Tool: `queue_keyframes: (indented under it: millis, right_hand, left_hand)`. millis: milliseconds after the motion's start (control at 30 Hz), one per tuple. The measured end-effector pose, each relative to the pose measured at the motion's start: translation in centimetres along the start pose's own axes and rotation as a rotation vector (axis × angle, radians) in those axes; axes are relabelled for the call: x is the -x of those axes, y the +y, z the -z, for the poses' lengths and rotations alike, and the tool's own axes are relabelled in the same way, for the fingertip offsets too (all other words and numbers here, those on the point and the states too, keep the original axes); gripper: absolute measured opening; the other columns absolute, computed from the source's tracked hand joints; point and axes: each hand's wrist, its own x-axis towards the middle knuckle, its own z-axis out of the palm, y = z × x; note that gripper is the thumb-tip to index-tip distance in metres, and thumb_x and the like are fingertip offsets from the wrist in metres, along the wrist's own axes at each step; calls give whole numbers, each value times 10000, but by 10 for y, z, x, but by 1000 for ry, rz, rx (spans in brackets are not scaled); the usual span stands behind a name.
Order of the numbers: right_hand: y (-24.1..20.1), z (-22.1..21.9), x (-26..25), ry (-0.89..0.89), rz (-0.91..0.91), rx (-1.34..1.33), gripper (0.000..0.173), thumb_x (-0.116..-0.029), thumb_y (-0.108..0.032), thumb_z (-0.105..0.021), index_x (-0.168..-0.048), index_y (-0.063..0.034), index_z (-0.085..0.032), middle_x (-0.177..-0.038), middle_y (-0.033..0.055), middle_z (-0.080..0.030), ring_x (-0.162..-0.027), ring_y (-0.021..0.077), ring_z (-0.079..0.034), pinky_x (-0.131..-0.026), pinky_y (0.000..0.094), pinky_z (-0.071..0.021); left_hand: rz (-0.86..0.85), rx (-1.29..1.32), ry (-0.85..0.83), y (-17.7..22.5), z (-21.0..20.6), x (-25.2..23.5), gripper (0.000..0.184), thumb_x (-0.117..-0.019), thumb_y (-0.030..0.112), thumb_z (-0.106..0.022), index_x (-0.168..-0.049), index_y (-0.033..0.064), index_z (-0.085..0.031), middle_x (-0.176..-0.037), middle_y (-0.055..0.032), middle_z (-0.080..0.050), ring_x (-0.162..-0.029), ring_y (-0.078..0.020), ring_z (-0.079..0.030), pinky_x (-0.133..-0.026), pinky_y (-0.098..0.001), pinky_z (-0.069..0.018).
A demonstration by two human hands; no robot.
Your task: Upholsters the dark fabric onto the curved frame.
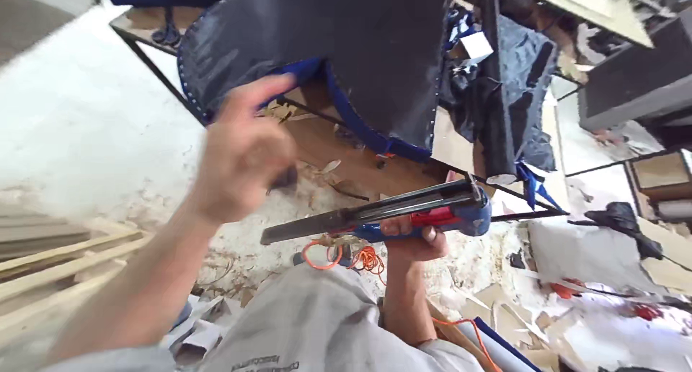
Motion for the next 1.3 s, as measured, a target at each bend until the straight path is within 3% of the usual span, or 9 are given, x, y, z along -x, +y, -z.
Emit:
queue_keyframes:
  millis: [67, 133, 200, 333, 533, 733, 933, 1067, 1300]
  right_hand:
    - [-5, 1, -5, 43, 110, -8, 219, -922, -272, -667, -985, -84, -760, -783, 50, -745, -727, 185, -724, -727, 377, -600]
    - [-3, -3, -6, 44, 165, 5, 234, -926, -291, -656, -963, -84, -758, -766, 40, -734, -715, 180, -713, -716, 370, -590]
    - [7, -11, -6, 23, 135, 30, 242, -941, -300, -646, -983, -90, -757, -789, 40, -741, -734, 176, -718, -725, 370, -592]
    - [60, -34, 7, -21, -45, 17, 251, -977, -284, -645, -1153, -142, -754, -939, 13, -773, -875, 141, -733, -840, 344, -597]
    - [16, -8, -25, 61, -122, 354, 255, -941, -204, -633, -1158, -160, -759, -919, -6, -773, -822, 117, -733, -779, 329, -616]
    - [-20, 48, -49, 394, -310, 951, 295, -880, -213, -756, -1174, -208, -733, -826, -24, -752, -683, 109, -710, -657, 289, -621]
    - [61, 91, -82, 633, -620, 924, 246, -865, -87, -636, -1111, -82, -651, -706, -1, -703, -585, 127, -675, -586, 306, -608]
    - [121, 92, -120, 583, -756, 1037, 406, -790, -131, -736, -1144, 5, -593, -771, 47, -710, -616, 169, -684, -610, 357, -621]
    - [214, 52, -149, 635, -745, 1082, 445, -769, -101, -776, -1150, 32, -588, -861, 80, -738, -674, 184, -713, -652, 363, -637]
  left_hand:
    - [183, 242, 209, -63, -1, 51, 580, -1082, 557, -314, -1456, 151, -492, -958, 26, -736, -826, -120, -713, -792, -348, -611]
    - [370, 592, 291, -96, -29, 89, 657, -1090, 535, -179, -1486, 80, -438, -1133, -60, -742, -1029, -215, -714, -892, -390, -588]
    - [466, 1081, 351, -86, -56, 95, 731, -1055, 542, 23, -1556, 177, -366, -1366, -89, -654, -1261, -287, -626, -1022, -475, -531]
    - [390, 1389, 365, -36, -78, 52, 621, -1085, 537, -167, -1483, 172, -473, -1372, -97, -653, -1262, -298, -631, -1050, -488, -527]
    - [414, 836, 127, -70, -113, 17, 479, -1090, 248, -335, -1397, -76, -512, -1306, -164, -654, -1134, -205, -667, -946, -378, -570]
    - [303, -48, 370, -162, -60, 5, 248, -1034, 161, -569, -1130, 19, -747, -1039, -99, -737, -967, -146, -704, -898, -335, -599]
    - [532, -563, 287, -271, 59, -81, 300, -1036, 229, -581, -1225, 37, -713, -1153, -156, -696, -1053, -268, -686, -953, -420, -565]
    - [567, -649, 5, -323, 63, -127, 409, -1004, 321, -649, -1303, 43, -677, -1279, -185, -640, -1204, -365, -610, -1032, -490, -507]
    - [380, -711, -148, -355, 61, -138, 278, -1050, 155, -548, -1231, 6, -697, -1132, -197, -685, -1060, -387, -664, -838, -472, -570]
